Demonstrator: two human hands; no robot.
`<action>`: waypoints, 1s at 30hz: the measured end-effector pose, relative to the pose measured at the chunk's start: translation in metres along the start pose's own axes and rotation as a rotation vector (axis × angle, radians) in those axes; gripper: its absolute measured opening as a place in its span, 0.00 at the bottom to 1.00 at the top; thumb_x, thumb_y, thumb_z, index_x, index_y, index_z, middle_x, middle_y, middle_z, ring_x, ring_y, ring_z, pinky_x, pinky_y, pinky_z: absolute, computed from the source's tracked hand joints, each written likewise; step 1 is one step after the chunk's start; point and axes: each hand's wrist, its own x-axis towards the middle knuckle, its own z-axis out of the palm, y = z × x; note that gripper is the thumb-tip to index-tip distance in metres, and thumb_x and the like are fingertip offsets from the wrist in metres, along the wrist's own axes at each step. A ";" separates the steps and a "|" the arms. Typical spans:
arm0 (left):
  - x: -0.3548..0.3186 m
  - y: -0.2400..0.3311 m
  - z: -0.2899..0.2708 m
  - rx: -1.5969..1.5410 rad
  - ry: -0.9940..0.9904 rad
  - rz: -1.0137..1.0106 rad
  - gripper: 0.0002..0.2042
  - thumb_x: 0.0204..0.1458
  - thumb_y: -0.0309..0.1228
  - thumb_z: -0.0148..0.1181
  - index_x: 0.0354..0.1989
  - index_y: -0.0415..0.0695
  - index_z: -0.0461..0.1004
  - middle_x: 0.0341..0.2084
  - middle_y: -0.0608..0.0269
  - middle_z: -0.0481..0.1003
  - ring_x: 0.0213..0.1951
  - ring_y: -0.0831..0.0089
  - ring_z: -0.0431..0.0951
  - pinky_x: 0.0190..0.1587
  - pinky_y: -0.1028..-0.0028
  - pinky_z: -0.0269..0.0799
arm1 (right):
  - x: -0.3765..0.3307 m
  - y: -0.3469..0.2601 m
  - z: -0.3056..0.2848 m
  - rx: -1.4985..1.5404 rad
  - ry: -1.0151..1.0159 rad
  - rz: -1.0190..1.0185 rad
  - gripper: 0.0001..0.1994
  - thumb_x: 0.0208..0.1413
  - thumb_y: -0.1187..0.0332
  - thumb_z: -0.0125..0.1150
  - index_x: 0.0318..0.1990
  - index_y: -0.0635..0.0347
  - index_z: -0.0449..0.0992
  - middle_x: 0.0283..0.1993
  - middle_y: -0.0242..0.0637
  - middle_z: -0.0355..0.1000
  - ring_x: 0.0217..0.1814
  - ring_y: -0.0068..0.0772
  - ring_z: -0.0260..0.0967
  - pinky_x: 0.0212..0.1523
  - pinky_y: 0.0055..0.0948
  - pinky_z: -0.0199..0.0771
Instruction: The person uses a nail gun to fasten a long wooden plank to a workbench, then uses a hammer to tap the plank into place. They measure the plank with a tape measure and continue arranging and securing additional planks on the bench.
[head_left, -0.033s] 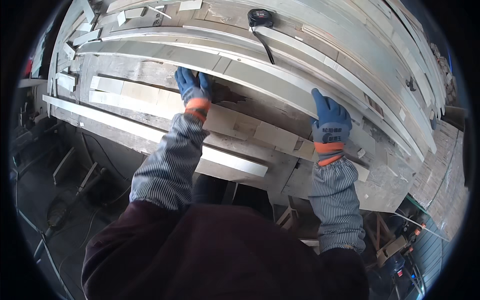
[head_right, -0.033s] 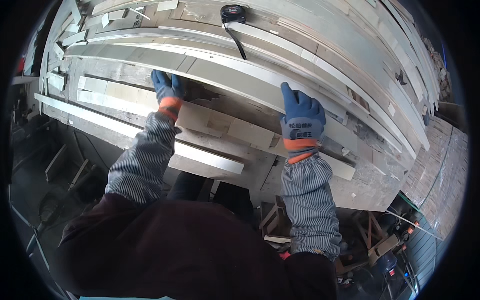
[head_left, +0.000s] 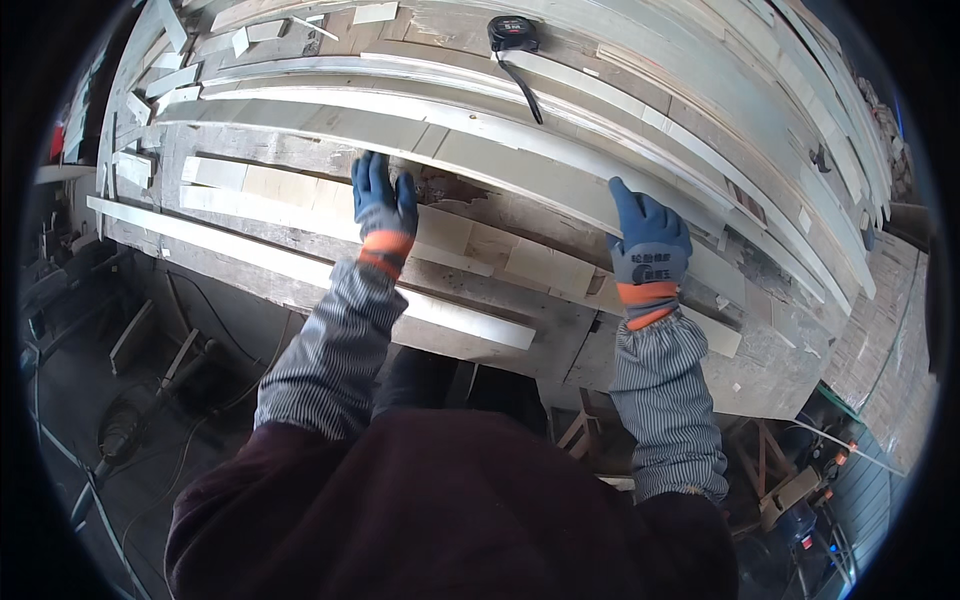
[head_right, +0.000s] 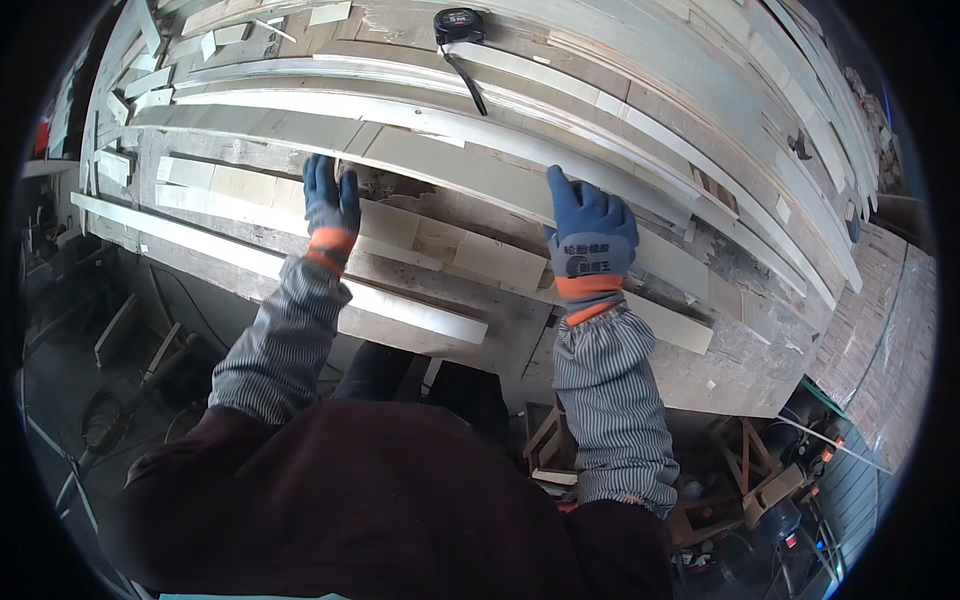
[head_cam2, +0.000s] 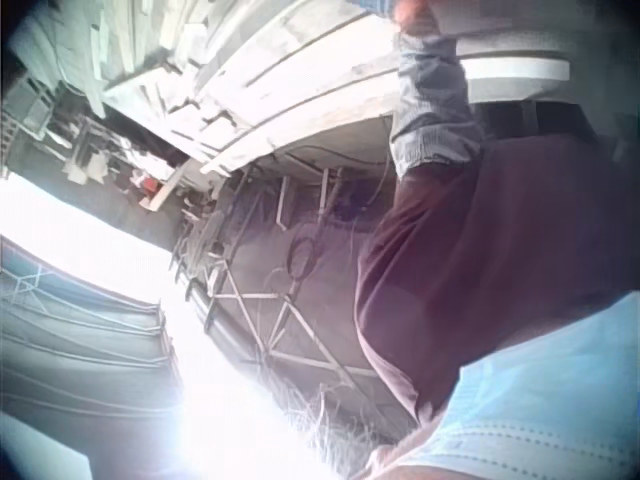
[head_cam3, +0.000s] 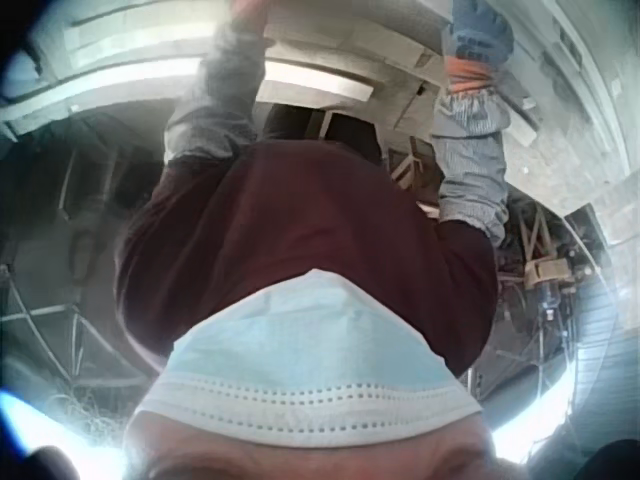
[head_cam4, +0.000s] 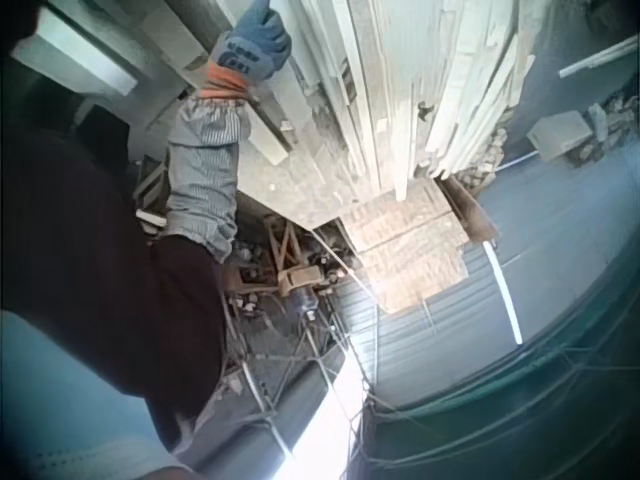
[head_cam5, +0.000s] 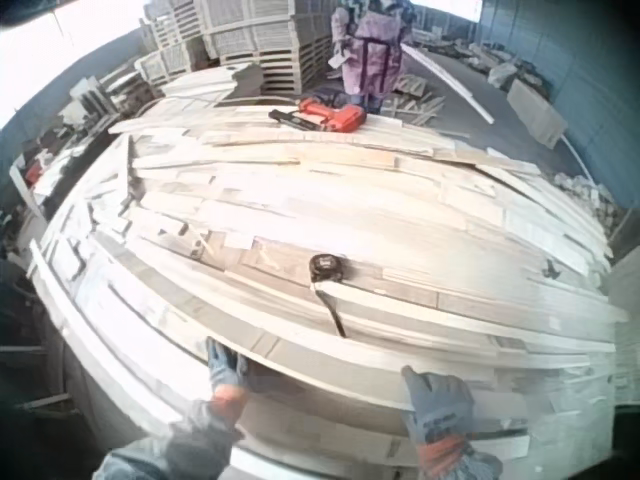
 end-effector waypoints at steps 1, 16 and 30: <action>-0.026 0.024 -0.038 -0.123 -0.130 0.091 0.16 0.53 0.28 0.55 0.50 0.40 0.70 0.49 0.46 0.71 0.53 0.48 0.69 0.54 0.59 0.66 | -0.010 -0.008 0.006 0.023 -0.025 0.013 0.33 0.39 0.62 0.70 0.58 0.37 0.67 0.42 0.27 0.69 0.44 0.35 0.67 0.52 0.38 0.67; -0.050 0.065 -0.018 0.298 -0.623 0.850 0.51 0.25 0.53 0.72 0.63 0.52 0.58 0.58 0.49 0.59 0.58 0.49 0.60 0.62 0.49 0.53 | -0.115 -0.017 0.052 0.129 -0.250 -0.004 0.49 0.38 0.35 0.63 0.67 0.46 0.53 0.66 0.43 0.49 0.68 0.45 0.46 0.68 0.56 0.42; 0.017 0.072 0.022 0.403 -0.844 0.794 0.29 0.42 0.46 0.66 0.53 0.50 0.64 0.42 0.58 0.72 0.45 0.58 0.73 0.45 0.59 0.69 | -0.070 0.062 0.084 -0.033 -0.453 0.043 0.33 0.47 0.50 0.64 0.60 0.44 0.61 0.49 0.34 0.65 0.52 0.37 0.64 0.57 0.40 0.61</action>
